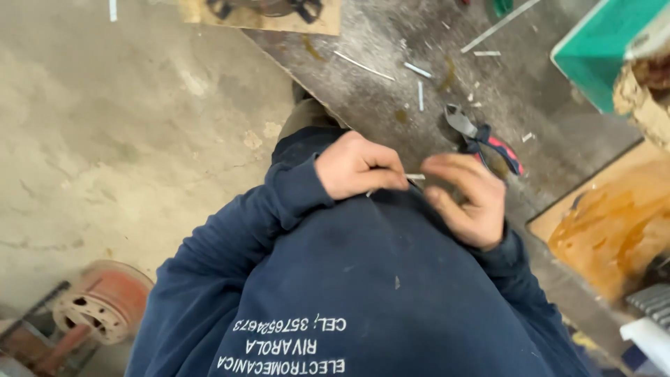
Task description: Repairing a motor stator by inserting wires and insulators.
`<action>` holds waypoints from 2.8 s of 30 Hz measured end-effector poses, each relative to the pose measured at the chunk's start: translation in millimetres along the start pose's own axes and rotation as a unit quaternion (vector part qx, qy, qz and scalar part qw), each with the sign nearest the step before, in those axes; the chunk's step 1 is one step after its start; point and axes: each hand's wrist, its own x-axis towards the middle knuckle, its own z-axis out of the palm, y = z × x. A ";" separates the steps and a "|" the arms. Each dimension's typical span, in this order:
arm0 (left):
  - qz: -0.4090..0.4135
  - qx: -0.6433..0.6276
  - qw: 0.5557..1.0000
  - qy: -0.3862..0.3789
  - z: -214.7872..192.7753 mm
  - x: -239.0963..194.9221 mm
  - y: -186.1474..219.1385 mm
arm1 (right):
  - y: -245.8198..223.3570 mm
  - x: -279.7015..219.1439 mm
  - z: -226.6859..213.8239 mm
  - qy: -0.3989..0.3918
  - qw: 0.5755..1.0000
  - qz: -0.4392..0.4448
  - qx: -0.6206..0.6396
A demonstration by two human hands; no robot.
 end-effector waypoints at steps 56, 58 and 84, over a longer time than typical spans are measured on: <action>0.254 0.152 0.878 -0.376 -288.2 124.0 69.9 | -137.8 225.0 75.8 0.234 0.966 -0.016 0.103; 0.263 0.159 0.878 -0.366 -288.7 121.2 68.0 | -141.9 230.5 72.1 0.225 0.969 -0.016 0.104; 0.294 0.158 0.881 -0.335 -288.1 118.6 47.6 | -135.5 225.4 76.3 0.184 0.978 -0.027 0.091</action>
